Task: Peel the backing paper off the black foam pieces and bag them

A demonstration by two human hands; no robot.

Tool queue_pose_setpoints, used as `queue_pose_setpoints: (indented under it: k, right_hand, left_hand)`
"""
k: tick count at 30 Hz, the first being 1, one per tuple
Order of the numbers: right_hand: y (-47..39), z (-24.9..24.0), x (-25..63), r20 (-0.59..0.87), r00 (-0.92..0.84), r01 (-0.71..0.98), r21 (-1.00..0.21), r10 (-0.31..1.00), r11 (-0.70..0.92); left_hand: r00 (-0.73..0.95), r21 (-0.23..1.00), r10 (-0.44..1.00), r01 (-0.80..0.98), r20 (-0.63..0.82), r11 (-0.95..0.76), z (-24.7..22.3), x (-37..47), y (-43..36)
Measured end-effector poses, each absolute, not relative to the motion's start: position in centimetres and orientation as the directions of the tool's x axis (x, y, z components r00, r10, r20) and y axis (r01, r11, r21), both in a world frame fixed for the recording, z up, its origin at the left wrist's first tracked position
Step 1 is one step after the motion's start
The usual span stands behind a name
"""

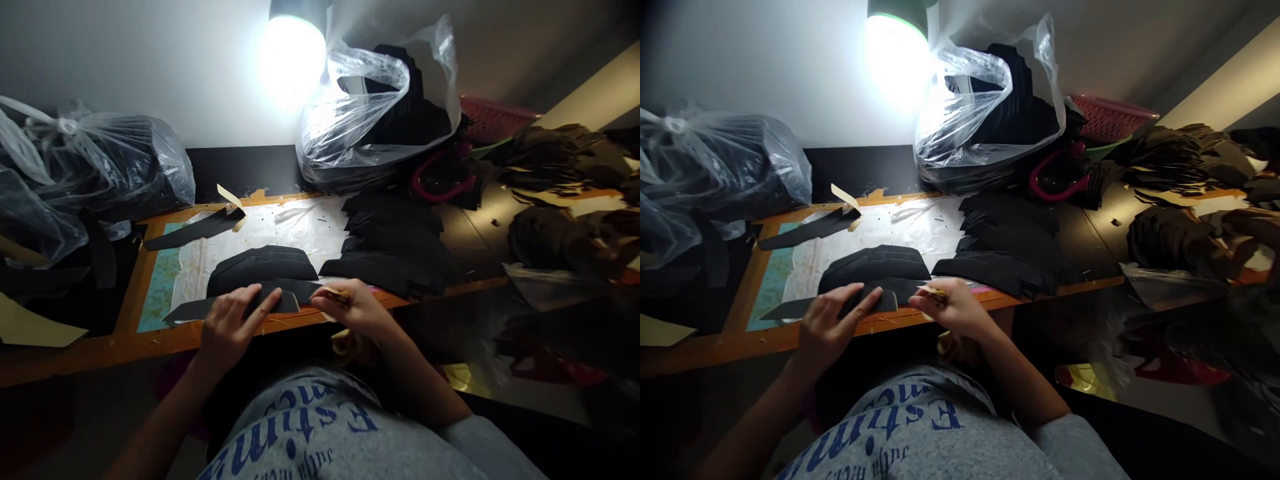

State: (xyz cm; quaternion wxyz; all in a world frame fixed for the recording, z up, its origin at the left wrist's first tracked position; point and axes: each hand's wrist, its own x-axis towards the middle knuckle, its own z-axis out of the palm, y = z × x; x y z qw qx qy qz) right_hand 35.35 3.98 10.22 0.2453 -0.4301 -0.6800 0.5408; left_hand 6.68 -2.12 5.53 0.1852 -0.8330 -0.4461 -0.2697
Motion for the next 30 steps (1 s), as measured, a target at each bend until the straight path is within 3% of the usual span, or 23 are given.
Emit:
queue_pose_setpoints:
  k: [3, 5, 9, 11, 18, 22, 26, 29, 30]
  right_hand:
    - [3.8, 9.1, 33.1, -0.184, -0.604, 0.139, -0.982, 0.775, -0.125]
    - [3.8, 8.5, 32.9, -0.215, -0.637, 0.086, -0.974, 0.741, -0.209]
    - [3.4, 8.4, 33.1, -0.215, -0.678, -0.027, -0.948, 0.702, -0.317]
    - [2.9, 8.6, 32.7, -0.197, -0.688, -0.106, -0.925, 0.699, -0.365]
    - [0.5, 7.5, 31.0, -0.243, -0.649, -0.27, -0.813, 0.721, -0.517]
    - [0.3, 6.5, 31.3, -0.325, -0.517, -0.417, -0.712, 0.792, -0.565]
    - [1.5, 5.7, 33.3, -0.382, -0.269, -0.438, -0.769, 0.884, -0.465]
    - [2.0, 4.5, 35.4, -0.326, -0.104, -0.412, -0.846, 0.94, -0.339]
    - [1.8, 3.9, 36.0, -0.27, -0.084, -0.376, -0.883, 0.959, -0.281]
  left_hand:
    - [0.445, -0.049, 0.651, 0.846, 0.615, -0.532, 5.6, 8.7, -3.4]
    - [0.414, 0.044, 0.687, 0.838, 0.597, -0.543, 5.7, 9.0, -3.8]
    - [0.451, 0.491, 0.752, 0.572, 0.481, -0.657, 6.6, 9.2, -3.9]
    - [0.415, 0.62, 0.761, 0.443, 0.498, -0.647, 7.2, 9.8, -3.7]
    - [0.103, 0.784, 0.849, 0.34, 0.518, -0.52, 7.5, 11.8, -4.3]
    - [-0.168, 0.851, 0.856, 0.307, 0.489, -0.426, 5.7, 11.3, -4.9]
    - [-0.516, 0.94, 0.787, 0.143, 0.339, -0.311, 4.5, 7.6, -4.2]
    - [-0.554, 0.935, 0.754, 0.243, 0.352, -0.258, 5.2, 2.7, -4.3]
    - [-0.513, 0.905, 0.76, 0.351, 0.399, -0.239, 5.7, 1.1, -4.5]
